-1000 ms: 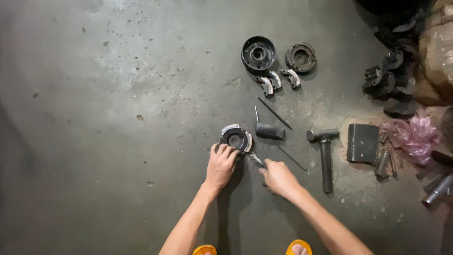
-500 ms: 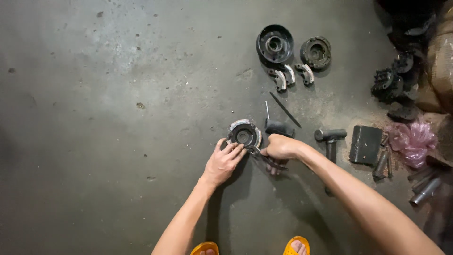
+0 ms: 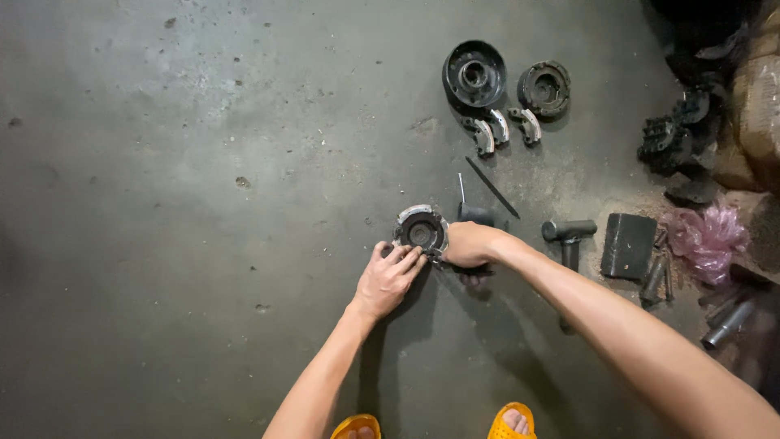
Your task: Repairing a motorcycle clutch assembly by disassembling parts with a screwdriver and hammer
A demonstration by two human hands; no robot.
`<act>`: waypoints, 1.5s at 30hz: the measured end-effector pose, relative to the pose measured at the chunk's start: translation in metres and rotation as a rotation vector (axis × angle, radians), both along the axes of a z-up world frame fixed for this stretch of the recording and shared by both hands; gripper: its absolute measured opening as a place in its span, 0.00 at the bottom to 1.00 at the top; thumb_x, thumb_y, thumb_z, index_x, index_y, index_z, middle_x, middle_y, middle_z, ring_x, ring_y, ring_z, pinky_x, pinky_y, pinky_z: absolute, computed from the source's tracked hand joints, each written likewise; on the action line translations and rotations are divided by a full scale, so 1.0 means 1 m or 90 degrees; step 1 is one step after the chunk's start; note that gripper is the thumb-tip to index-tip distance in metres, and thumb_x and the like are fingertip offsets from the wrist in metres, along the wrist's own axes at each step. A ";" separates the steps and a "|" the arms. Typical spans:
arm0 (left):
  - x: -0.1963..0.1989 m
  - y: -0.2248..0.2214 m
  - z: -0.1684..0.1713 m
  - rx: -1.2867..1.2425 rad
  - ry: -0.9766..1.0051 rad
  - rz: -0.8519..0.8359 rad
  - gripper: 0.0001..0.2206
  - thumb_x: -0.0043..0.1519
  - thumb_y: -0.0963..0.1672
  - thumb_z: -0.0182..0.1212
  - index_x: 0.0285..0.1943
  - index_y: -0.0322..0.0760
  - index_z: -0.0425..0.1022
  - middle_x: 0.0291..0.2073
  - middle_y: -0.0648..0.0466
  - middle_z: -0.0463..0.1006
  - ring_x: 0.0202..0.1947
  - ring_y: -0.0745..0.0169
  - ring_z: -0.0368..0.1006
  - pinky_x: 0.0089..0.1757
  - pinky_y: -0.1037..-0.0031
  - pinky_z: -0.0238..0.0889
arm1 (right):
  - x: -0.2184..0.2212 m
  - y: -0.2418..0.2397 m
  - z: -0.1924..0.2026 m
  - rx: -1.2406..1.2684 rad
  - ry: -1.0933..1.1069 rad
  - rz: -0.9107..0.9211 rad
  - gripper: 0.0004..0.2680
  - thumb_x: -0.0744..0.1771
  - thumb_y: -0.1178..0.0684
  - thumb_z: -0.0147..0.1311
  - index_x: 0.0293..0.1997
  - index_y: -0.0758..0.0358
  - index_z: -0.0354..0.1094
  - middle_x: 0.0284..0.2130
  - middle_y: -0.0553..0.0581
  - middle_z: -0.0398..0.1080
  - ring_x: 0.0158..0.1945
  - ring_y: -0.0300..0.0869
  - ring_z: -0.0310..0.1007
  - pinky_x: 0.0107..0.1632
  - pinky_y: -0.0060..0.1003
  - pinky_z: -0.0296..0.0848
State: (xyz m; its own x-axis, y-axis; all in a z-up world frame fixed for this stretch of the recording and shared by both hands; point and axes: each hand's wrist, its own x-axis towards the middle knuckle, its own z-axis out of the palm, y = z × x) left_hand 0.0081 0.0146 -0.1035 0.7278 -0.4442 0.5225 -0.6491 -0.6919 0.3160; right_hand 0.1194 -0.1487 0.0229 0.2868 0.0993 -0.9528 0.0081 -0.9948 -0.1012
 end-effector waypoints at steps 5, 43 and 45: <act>0.001 -0.002 -0.007 0.013 -0.013 -0.004 0.11 0.65 0.40 0.47 0.48 0.43 0.76 0.47 0.52 0.74 0.46 0.55 0.71 0.44 0.58 0.60 | 0.005 0.003 -0.003 -0.006 -0.023 0.076 0.20 0.67 0.44 0.49 0.52 0.78 0.71 0.48 0.78 0.75 0.55 0.63 0.76 0.51 0.57 0.78; 0.058 0.050 -0.006 0.133 0.300 0.301 0.07 0.55 0.44 0.65 0.41 0.44 0.77 0.40 0.51 0.73 0.44 0.49 0.68 0.45 0.56 0.61 | -0.106 -0.044 -0.011 0.488 -0.722 -0.352 0.04 0.67 0.56 0.54 0.42 0.65 0.69 0.21 0.59 0.73 0.23 0.48 0.68 0.28 0.44 0.66; 0.055 0.044 -0.004 0.206 0.350 0.305 0.08 0.55 0.47 0.69 0.41 0.46 0.77 0.40 0.54 0.74 0.47 0.52 0.71 0.47 0.55 0.65 | -0.099 -0.050 -0.023 0.461 -0.688 -0.427 0.05 0.70 0.54 0.48 0.41 0.64 0.67 0.22 0.66 0.75 0.29 0.61 0.77 0.36 0.56 0.74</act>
